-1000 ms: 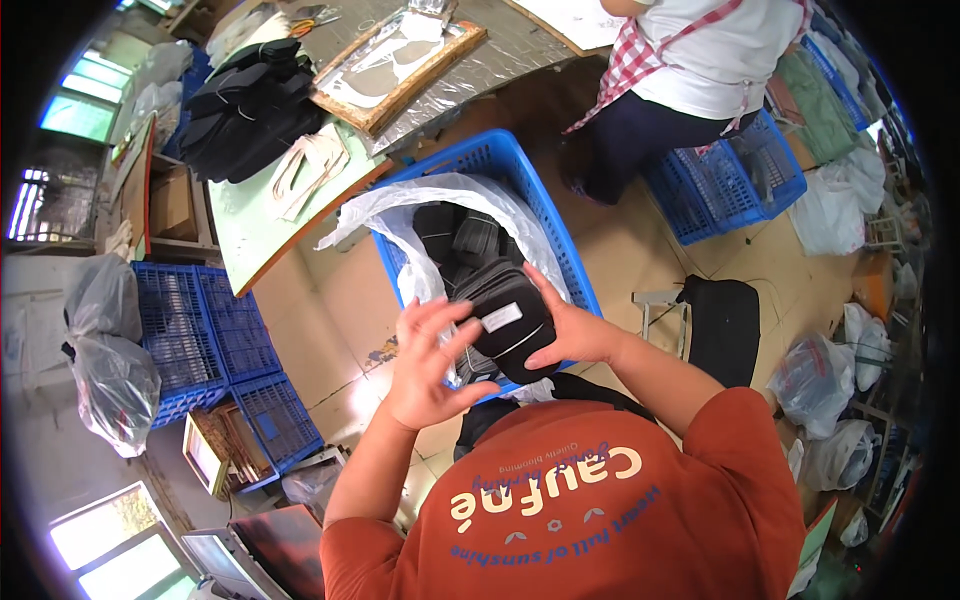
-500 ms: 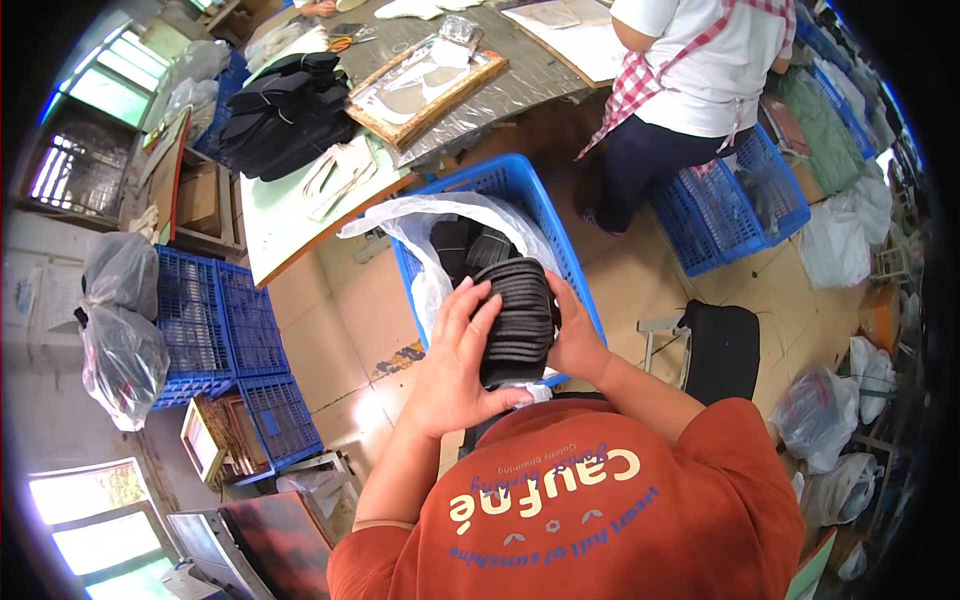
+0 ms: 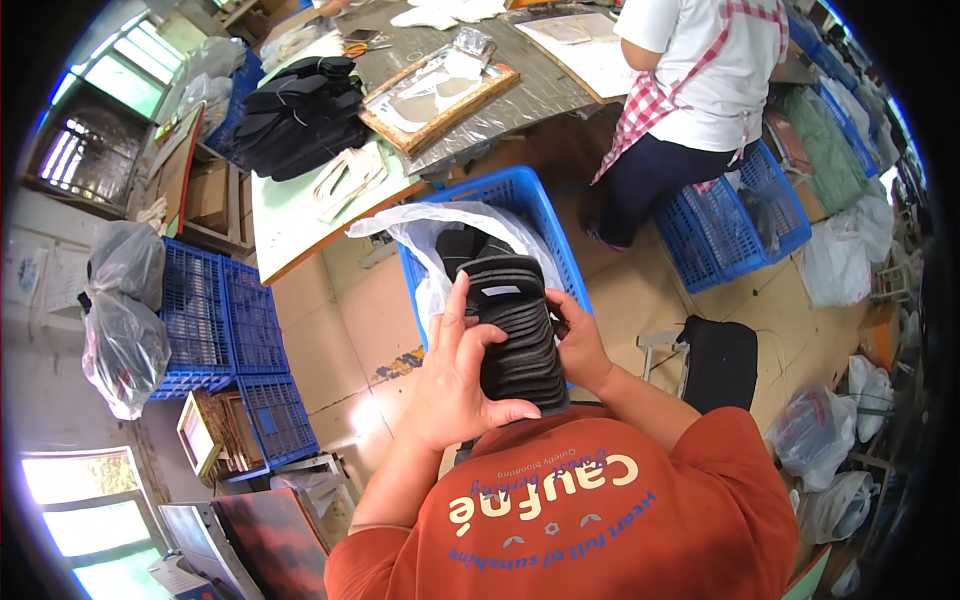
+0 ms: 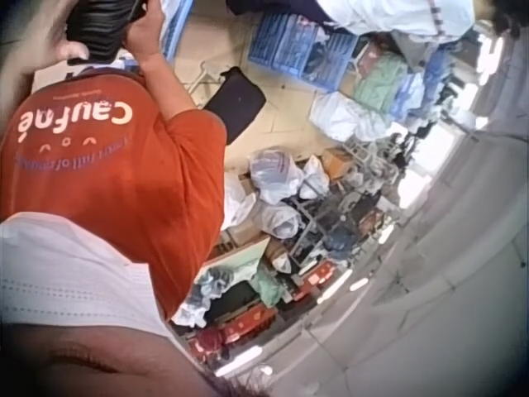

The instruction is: Inspecting and sorting molded shoe components from a basket in a manufacturing environment.

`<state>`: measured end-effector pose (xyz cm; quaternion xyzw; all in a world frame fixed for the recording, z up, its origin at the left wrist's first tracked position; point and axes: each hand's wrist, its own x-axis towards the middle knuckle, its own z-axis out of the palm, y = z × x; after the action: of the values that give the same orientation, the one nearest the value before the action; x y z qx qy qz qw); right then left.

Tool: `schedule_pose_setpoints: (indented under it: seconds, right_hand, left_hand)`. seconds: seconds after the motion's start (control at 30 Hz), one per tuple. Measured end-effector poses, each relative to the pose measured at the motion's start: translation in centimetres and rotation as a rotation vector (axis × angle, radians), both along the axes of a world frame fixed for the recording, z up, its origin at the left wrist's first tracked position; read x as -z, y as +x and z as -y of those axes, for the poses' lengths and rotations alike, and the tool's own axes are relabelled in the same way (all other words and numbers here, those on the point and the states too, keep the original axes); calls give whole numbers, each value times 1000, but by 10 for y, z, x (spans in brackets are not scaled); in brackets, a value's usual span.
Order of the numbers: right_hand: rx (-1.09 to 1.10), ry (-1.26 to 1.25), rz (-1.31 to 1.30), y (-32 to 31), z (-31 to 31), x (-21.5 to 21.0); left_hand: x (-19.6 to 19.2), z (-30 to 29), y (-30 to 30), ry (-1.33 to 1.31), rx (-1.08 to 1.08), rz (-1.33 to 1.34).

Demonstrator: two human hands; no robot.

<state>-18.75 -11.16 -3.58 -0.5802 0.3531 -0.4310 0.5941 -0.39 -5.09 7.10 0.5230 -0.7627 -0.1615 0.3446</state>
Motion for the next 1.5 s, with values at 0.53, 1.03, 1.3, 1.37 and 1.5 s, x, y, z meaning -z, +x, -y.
schedule_pose_setpoints:
  seconds: [0.53, 1.03, 1.3, 1.37, 1.5]
  right_hand:
    - [1, 81, 120, 4, -2, -5]
    - [4, 342, 301, 7, 1, 9]
    - [-14, 255, 243, 6, 0, 8]
    - [-18, 219, 219, 6, 1, 12]
    - [-40, 304, 245, 7, -1, 14]
  left_hand:
    - [-13, -6, -11, -29, 22, 190]
    - [-27, -12, -15, 94, 105, 287]
    - [-18, -15, -16, 79, 93, 299]
    - [-14, -15, -16, 23, 81, 291]
    - [-9, -17, -16, -5, 61, 312]
